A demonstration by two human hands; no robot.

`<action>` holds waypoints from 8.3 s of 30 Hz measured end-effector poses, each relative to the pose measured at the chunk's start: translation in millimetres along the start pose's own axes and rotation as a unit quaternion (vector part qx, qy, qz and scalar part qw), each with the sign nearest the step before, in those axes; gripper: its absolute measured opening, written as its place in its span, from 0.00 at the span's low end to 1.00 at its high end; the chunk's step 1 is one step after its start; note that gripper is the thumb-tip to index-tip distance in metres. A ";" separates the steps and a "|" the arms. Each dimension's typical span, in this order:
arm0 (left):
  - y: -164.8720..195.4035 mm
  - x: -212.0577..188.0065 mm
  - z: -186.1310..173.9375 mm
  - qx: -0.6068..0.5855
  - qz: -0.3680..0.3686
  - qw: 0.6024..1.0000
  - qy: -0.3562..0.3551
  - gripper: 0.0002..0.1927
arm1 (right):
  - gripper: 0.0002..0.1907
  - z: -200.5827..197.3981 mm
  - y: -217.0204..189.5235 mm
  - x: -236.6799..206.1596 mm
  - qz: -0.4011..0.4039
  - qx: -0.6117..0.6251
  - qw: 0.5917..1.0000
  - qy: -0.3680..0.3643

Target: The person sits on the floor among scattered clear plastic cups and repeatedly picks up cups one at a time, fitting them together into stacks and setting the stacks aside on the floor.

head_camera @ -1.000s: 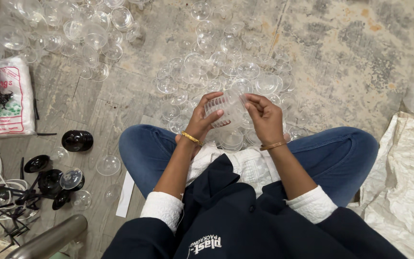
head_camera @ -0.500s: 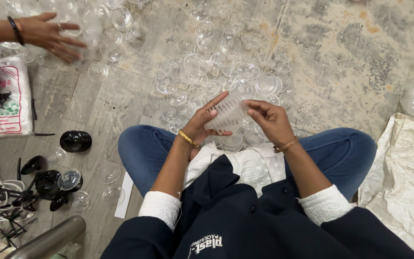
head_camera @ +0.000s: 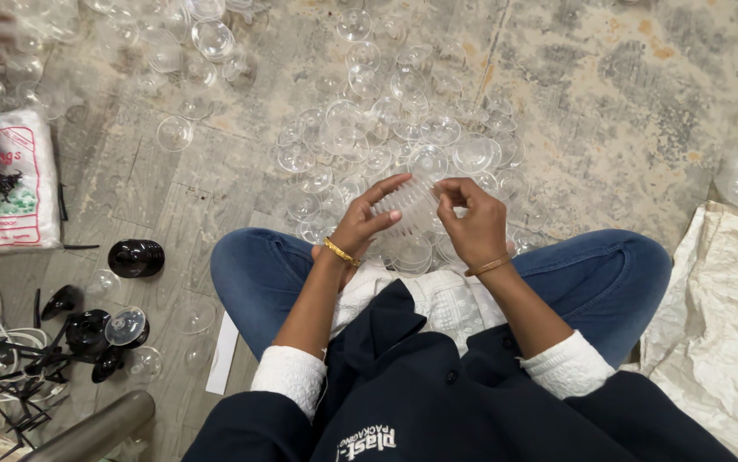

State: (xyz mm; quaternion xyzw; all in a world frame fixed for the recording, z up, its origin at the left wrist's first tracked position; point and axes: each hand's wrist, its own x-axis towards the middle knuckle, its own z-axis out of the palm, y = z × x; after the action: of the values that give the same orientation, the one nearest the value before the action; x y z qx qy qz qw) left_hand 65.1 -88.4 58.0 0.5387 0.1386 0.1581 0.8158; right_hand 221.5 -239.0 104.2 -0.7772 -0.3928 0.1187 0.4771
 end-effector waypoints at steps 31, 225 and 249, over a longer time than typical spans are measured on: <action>-9.3 56.7 -2.7 -0.242 0.065 0.965 0.076 0.39 | 0.30 -310.3 302.2 35.9 0.418 0.136 0.897 -0.039; -21.6 38.5 -32.5 0.084 0.167 0.945 0.267 0.31 | 0.17 -60.8 139.8 93.5 0.123 0.118 0.985 -0.033; -15.9 45.1 -49.6 0.168 0.155 0.940 0.254 0.32 | 0.32 9.7 119.9 160.3 -0.298 -0.181 0.904 -0.246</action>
State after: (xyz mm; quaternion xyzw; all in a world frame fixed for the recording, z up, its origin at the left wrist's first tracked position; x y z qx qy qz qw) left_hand 88.3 -34.5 21.9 0.6245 0.2800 0.3887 0.6169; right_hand 382.0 -144.9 29.6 -0.6431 -0.7256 0.0858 0.2292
